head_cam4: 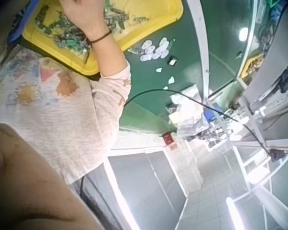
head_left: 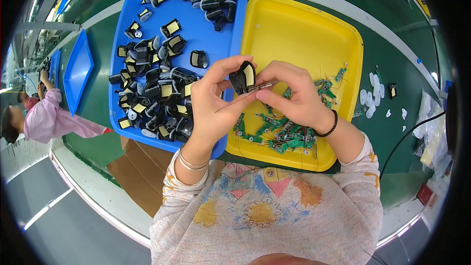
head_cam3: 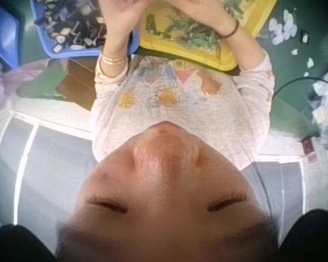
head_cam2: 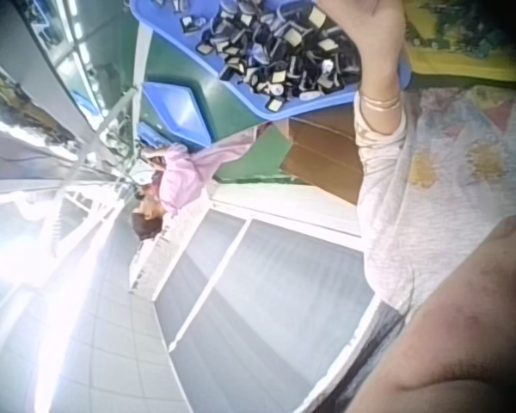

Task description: The person repeatedly picks a black plastic housing from a blue bin and a green circuit board from a yellow bin, then inserts the board into the housing and places the assembled unit back into the blue bin. This cycle continues throughout the clip.

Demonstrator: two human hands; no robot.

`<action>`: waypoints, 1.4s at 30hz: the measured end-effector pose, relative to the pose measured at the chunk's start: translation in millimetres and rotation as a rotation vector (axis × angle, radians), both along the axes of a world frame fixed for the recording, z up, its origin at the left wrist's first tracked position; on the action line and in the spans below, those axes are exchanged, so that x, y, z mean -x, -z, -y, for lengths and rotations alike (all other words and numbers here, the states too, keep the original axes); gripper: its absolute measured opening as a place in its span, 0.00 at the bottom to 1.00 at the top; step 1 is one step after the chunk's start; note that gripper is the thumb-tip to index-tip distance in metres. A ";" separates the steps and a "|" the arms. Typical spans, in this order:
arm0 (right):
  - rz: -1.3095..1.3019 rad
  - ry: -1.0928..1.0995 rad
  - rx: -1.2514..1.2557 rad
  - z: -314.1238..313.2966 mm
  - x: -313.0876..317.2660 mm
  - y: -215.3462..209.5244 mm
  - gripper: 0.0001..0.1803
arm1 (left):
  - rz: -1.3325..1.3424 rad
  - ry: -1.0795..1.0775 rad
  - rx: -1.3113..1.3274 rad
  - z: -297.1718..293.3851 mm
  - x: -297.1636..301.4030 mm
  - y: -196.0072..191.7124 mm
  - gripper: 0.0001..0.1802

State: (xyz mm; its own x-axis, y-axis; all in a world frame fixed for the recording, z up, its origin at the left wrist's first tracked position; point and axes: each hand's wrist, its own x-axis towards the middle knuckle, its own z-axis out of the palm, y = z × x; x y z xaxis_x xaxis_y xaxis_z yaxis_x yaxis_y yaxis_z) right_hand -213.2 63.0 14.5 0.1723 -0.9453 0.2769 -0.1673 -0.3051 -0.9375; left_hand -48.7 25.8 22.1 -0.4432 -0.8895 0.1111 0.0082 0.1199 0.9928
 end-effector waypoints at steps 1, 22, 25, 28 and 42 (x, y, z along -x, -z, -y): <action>0.001 0.002 0.007 0.0 -0.3 -0.1 0.07 | 0.000 0.002 -0.004 -0.1 -0.7 0.4 0.24; 0.403 -0.092 -0.375 0.8 10.9 2.5 0.08 | 0.018 -0.072 0.091 6.5 -6.4 5.1 0.24; 0.447 -0.112 -0.424 -0.6 10.5 0.4 0.08 | -0.203 0.014 -0.239 5.6 -2.7 -5.5 0.22; 0.499 -0.096 -0.477 -2.3 9.8 -3.1 0.08 | -0.211 0.129 -0.335 6.2 -3.2 -1.9 0.23; 0.534 0.023 -0.372 -6.0 3.5 -2.3 0.07 | -0.229 0.187 -0.395 1.3 4.8 0.2 0.25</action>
State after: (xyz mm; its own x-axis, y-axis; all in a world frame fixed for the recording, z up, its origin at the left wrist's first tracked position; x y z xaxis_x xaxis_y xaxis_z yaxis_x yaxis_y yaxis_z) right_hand -216.7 69.0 16.8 0.0797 -0.9964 -0.0275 0.3478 0.0537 -0.9360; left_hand -53.6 24.5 21.9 -0.6031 -0.7907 -0.1053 0.2165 -0.2893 0.9324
